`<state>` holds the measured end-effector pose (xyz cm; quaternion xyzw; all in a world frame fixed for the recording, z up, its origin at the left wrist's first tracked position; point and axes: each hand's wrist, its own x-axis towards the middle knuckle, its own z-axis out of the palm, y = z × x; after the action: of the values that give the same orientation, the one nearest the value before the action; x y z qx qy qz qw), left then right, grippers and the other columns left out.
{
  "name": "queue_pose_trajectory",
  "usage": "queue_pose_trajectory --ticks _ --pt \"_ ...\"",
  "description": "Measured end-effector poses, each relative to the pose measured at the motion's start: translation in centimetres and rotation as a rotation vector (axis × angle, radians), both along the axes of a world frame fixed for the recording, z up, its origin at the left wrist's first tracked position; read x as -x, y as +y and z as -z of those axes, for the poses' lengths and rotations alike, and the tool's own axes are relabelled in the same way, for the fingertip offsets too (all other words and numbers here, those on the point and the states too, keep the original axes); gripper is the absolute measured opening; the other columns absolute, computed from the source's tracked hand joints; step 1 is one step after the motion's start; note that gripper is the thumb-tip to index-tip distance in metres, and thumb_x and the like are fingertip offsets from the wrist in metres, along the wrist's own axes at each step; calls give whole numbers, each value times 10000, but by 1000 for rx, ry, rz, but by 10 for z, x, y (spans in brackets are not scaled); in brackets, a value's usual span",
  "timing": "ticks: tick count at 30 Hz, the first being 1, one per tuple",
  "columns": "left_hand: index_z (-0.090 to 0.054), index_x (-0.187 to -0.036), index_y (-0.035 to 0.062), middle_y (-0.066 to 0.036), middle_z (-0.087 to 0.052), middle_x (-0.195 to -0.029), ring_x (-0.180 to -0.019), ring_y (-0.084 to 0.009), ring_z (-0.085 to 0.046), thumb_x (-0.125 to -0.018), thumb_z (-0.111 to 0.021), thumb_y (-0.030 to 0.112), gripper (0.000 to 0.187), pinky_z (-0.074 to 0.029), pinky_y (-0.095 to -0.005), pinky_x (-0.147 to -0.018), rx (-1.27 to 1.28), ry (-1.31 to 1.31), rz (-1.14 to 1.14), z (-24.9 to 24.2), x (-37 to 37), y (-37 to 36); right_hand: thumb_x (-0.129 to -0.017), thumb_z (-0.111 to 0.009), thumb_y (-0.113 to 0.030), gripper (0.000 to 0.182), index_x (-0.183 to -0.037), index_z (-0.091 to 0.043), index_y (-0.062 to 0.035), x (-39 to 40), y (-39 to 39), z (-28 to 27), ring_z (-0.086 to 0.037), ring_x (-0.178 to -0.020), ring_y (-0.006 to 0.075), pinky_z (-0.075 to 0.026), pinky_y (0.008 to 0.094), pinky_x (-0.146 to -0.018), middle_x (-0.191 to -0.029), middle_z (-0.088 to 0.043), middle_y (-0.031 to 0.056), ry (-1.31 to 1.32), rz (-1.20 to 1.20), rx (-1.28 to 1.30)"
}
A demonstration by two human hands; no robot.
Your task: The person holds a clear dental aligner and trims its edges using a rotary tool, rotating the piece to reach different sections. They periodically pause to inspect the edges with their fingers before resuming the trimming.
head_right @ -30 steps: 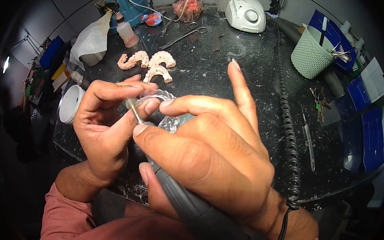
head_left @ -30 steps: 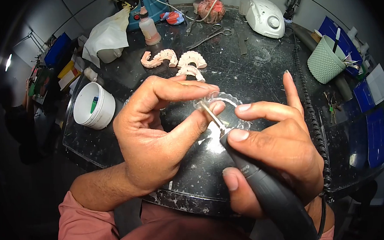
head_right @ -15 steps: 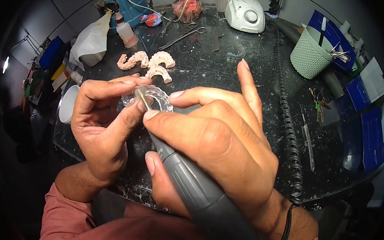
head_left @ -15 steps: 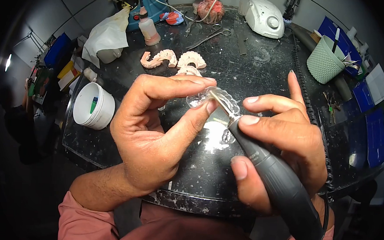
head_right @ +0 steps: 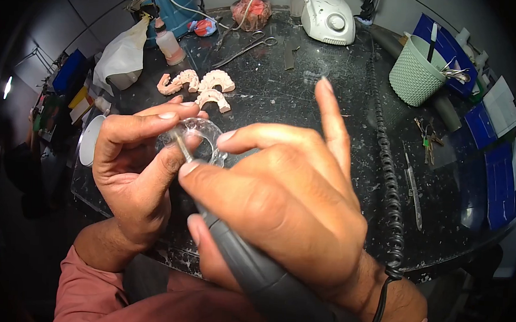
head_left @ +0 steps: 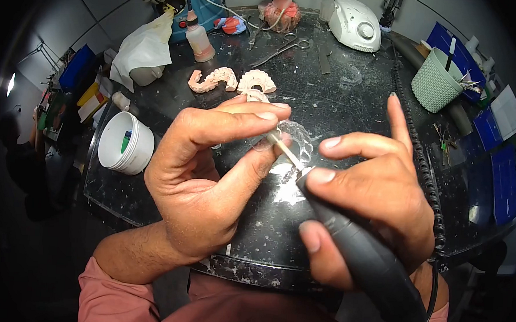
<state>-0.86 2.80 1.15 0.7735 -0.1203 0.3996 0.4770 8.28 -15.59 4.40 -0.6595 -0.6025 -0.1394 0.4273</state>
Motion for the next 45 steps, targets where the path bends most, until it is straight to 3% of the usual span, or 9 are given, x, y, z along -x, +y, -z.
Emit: queue_pose_trajectory --ticks 18,24,25,36,40,41,42,44,45 --pt "-548 -1037 15 -198 -679 -1047 -1024 -256 -659 -798 -686 -94 297 -386 -438 -1057 -10 67 -76 -4 3 -3 -714 -767 -226 345 -997 -622 -89 2 -1 -2 -635 -923 245 -141 674 -1108 -834 -636 44 -30 31 4" --pt "-556 -1016 14 -192 -674 -1046 -1042 -251 -650 -795 -689 -89 277 -389 -433 -1051 19 20 -63 -1 0 -3 -720 -755 -239 347 -990 -621 -68 4 -4 -11 -633 -921 216 -116 684 -1104 -858 -646 112 -11 65 152" --pt "-556 -1016 14 -192 -674 -1046 -1042 -251 -650 -795 -689 -89 277 -389 -433 -1051 20 21 -62 -1 0 -3 -709 -764 -246 362 -985 -630 -54 1 0 0 -635 -911 214 -116 685 -1103 -848 -652 117 5 44 -25" --pt "-549 -1026 13 -197 -673 -1052 -1024 -247 -656 -813 -654 -99 262 -393 -428 -1051 30 8 -49 0 0 -2 -697 -773 -279 342 -920 -668 -42 4 -2 -7 -637 -914 217 -143 686 -1101 -752 -639 71 5 34 76" --pt "-545 -1036 13 -208 -664 -1068 -1028 -258 -652 -816 -650 -100 269 -422 -417 -1025 -8 0 -36 0 0 -2 -797 -737 -333 352 -975 -613 -55 2 -2 -1 -643 -861 227 -154 683 -1098 -771 -630 96 27 -80 19" --pt "-543 -1040 15 -212 -658 -1079 -1029 -265 -650 -817 -653 -100 274 -441 -409 -1003 48 2 -24 0 1 -4 -850 -693 -360 418 -1086 -550 -46 0 -1 3 -651 -867 224 -165 688 -1090 -846 -645 121 61 -132 -54" --pt "-541 -1045 16 -216 -652 -1089 -1030 -271 -647 -818 -656 -100 280 -459 -402 -981 105 4 -13 1 2 -5 -893 -644 -342 446 -1168 -476 -34 -4 -4 -5 -652 -913 227 -240 652 -1083 -918 -649 135 57 -147 -2" --pt "-544 -1052 21 -211 -640 -1118 -1027 -276 -643 -817 -659 -108 292 -489 -384 -937 80 -25 14 3 -1 -1 -926 -598 -288 431 -1214 -420 -21 -10 -2 8 -650 -946 236 -326 569 -1072 -970 -646 141 240 -15 -208" --pt "-546 -1054 23 -204 -638 -1127 -1027 -269 -640 -815 -659 -113 299 -491 -379 -934 156 -13 34 3 -1 -4 -941 -569 -217 346 -1195 -441 -20 -8 5 9 -647 -953 248 -391 462 -1045 -971 -645 149 377 10 -231"
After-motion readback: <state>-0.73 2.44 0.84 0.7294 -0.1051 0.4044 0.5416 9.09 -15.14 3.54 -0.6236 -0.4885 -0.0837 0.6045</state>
